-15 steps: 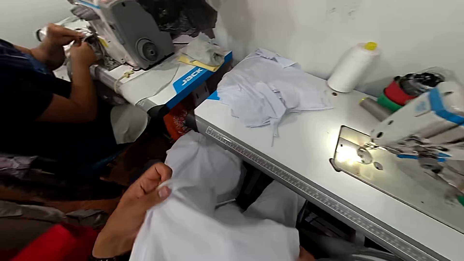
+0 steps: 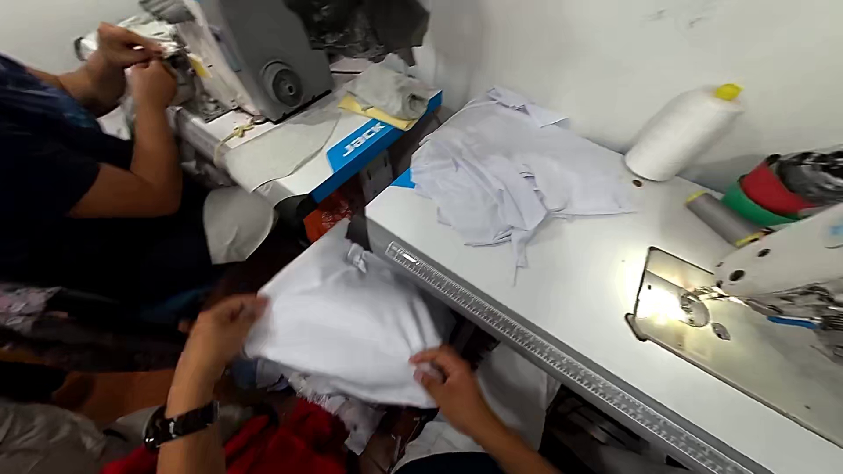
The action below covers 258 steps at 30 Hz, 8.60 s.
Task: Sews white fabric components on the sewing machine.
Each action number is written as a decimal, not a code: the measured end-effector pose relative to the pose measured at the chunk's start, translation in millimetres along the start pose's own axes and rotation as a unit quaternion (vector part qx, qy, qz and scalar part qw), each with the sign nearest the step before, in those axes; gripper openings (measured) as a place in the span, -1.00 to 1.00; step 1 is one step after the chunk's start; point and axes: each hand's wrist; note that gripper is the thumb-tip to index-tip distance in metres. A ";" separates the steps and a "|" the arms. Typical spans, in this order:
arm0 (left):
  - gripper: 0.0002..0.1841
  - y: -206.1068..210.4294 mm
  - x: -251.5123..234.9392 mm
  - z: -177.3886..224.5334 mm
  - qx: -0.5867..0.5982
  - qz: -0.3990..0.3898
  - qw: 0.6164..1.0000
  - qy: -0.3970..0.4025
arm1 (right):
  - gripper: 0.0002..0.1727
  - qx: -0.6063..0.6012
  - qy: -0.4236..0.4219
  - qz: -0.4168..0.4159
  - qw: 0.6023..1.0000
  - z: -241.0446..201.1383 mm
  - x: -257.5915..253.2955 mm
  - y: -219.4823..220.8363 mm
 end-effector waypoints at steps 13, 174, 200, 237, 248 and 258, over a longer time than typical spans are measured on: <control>-0.57 205.4 87.4 371.8 -0.110 -0.032 0.914 0.390 | -0.67 0.408 -0.041 0.071 0.909 -66.9 -68.7 -244.3; -0.76 342.4 179.2 430.0 -0.020 -0.312 0.554 0.772 | -0.67 0.587 0.102 0.271 0.756 -54.1 115.8 -277.2; -0.76 337.5 154.0 421.1 0.027 -0.301 0.513 0.803 | -0.76 0.515 -0.088 0.165 0.837 -46.7 138.7 -276.9; -0.60 354.8 148.5 483.8 -0.058 -0.337 0.502 0.795 | -0.33 0.622 0.133 0.217 0.741 -44.3 106.8 -250.8; -0.54 353.5 146.8 489.3 -0.074 -0.316 0.494 0.807 | -0.37 0.614 0.127 0.201 0.753 -44.1 104.1 -256.5; -0.36 374.2 135.9 478.6 -0.109 -0.286 0.488 0.817 | -0.34 0.593 0.141 0.198 0.768 -44.3 107.2 -256.5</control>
Point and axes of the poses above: each hand's wrist, its own x-axis away from the middle knuckle, its own y-axis out of the palm, z = x × y, and after that the axes turned 15 degrees about -y, right-handed
